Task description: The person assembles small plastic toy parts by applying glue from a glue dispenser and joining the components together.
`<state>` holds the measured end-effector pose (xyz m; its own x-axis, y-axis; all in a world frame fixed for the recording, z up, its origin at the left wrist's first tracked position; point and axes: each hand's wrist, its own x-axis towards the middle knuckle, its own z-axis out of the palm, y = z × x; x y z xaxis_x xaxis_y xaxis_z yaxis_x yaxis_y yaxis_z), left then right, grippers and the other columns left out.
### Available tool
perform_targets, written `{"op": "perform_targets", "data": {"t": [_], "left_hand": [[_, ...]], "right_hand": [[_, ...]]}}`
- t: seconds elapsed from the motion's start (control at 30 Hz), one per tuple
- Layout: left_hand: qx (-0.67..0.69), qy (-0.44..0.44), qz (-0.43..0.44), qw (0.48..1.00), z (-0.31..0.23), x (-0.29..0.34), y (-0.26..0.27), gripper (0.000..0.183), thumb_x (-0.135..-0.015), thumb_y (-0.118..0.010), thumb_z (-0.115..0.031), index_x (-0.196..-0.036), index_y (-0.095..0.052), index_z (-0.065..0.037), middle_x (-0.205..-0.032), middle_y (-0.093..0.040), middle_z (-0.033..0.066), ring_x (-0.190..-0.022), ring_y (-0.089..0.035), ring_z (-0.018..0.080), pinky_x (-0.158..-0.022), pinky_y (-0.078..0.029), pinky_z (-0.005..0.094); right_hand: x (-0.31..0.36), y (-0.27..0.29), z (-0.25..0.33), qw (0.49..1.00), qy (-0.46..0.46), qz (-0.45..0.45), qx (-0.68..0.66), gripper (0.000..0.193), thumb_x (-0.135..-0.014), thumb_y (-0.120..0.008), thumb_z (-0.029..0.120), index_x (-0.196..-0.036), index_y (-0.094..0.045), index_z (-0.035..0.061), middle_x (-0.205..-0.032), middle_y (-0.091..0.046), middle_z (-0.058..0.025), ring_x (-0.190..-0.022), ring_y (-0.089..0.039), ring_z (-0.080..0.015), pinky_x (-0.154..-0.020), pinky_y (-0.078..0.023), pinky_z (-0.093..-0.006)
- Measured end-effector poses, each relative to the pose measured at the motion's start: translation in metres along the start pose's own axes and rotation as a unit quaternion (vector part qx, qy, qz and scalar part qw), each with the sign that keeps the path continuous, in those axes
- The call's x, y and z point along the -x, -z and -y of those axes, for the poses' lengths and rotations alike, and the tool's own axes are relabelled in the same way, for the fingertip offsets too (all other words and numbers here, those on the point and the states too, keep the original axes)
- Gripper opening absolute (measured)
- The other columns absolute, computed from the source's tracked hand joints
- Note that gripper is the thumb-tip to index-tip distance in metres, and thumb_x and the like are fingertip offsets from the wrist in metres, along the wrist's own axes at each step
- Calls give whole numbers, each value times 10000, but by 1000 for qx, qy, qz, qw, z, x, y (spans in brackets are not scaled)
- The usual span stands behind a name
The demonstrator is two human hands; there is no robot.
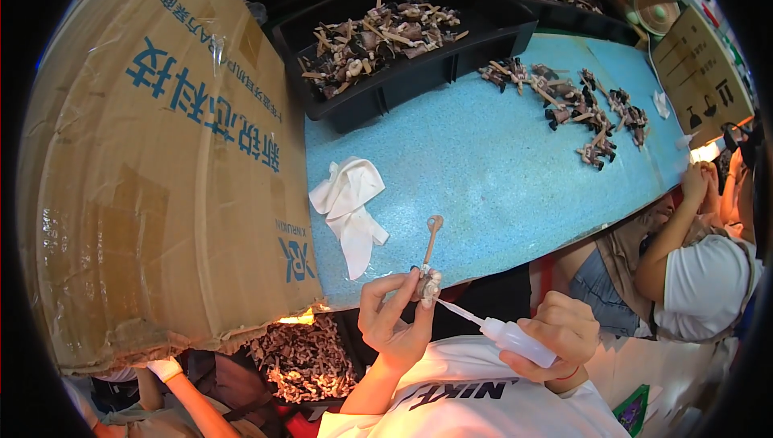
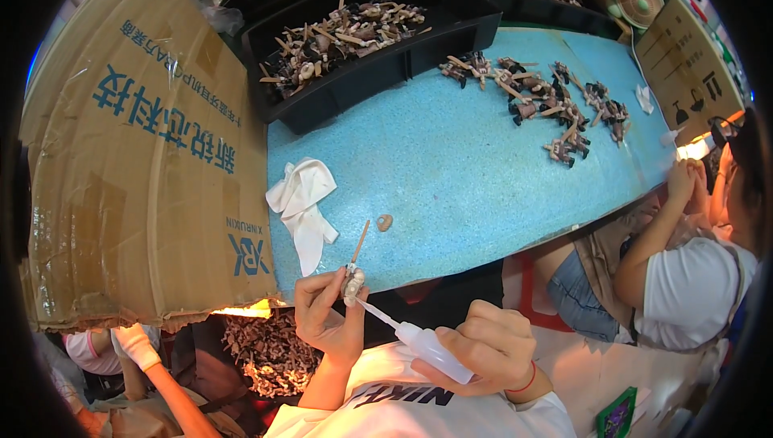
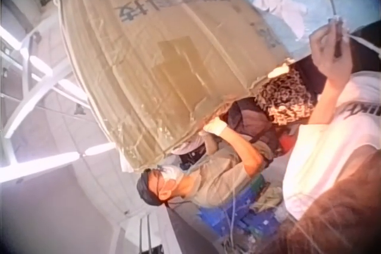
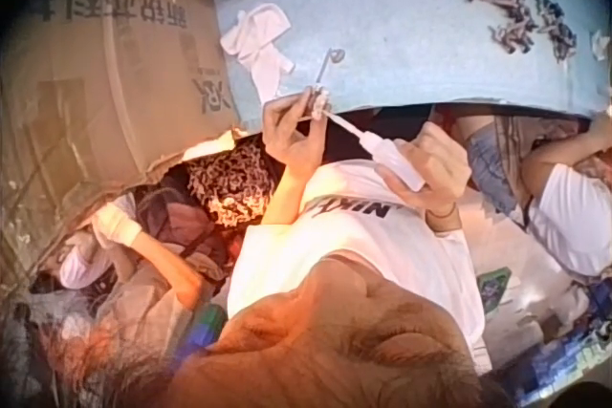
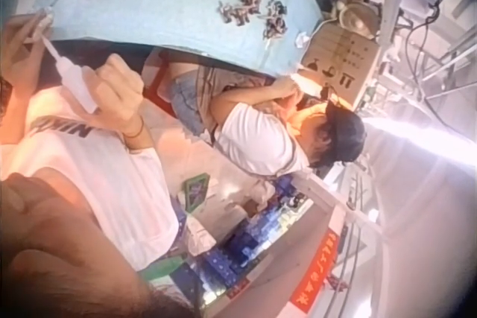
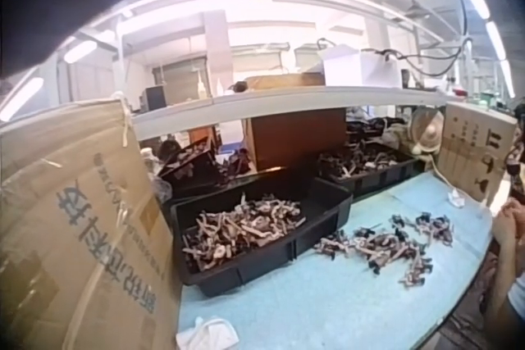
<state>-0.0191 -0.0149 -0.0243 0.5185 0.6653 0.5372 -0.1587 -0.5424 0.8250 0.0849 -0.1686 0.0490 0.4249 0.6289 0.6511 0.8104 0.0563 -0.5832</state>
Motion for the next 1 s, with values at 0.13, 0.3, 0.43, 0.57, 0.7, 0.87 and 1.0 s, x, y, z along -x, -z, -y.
{"op": "perform_targets", "data": {"t": [0.13,0.3,0.43,0.57,0.7,0.87,1.0], "left_hand": [[-2,-11,6,1000,0,-2,0,349,-701,-667,103,-1040,-637,31,-944,-553,109,-769,-622,167,-646,-504,236],[14,3,-8,1000,0,0,-1,365,-677,-704,96,-1031,-645,25,-927,-562,97,-756,-610,154,-648,-490,222],[43,32,-14,998,0,1,-1,379,-657,-726,90,-1022,-653,20,-906,-575,87,-759,-592,148,-672,-476,222],[30,32,-4,999,-2,2,0,385,-652,-729,88,-1023,-654,17,-905,-579,92,-782,-591,156,-688,-475,234],[29,32,-1,999,-1,4,0,378,-655,-734,74,-1020,-653,18,-906,-582,98,-796,-593,166,-687,-476,239],[36,35,0,999,-1,5,0,369,-664,-732,66,-1021,-652,19,-910,-583,101,-810,-598,176,-700,-482,244],[43,42,-2,998,-1,6,0,361,-667,-727,69,-1017,-653,16,-911,-586,107,-815,-602,183,-711,-486,249]], "right_hand": [[-1,-2,-1,1000,-1,-4,-3,302,-588,-767,206,-700,-595,-16,-483,-471,-59,-383,-410,-170,-381,-300,-257],[4,0,-5,1000,-7,-18,-23,299,-579,-776,159,-745,-597,-14,-502,-468,-47,-395,-401,-162,-374,-288,-251],[4,1,-7,999,-9,-23,-33,327,-569,-801,104,-802,-604,-12,-527,-470,-38,-413,-398,-157,-370,-280,-247],[2,-1,-6,999,-11,-23,-38,327,-574,-803,107,-802,-603,-16,-530,-470,-40,-414,-396,-158,-371,-280,-249],[2,-4,-6,999,-6,-21,-27,304,-578,-782,143,-758,-601,-21,-511,-473,-49,-398,-400,-163,-375,-282,-252],[1,-2,-5,1000,3,-9,-26,333,-575,-817,128,-788,-604,-14,-540,-461,-35,-415,-390,-149,-360,-271,-246],[1,-1,-3,1000,1,-14,-22,338,-576,-824,147,-782,-605,-8,-543,-461,-29,-416,-392,-148,-356,-273,-247]]}}
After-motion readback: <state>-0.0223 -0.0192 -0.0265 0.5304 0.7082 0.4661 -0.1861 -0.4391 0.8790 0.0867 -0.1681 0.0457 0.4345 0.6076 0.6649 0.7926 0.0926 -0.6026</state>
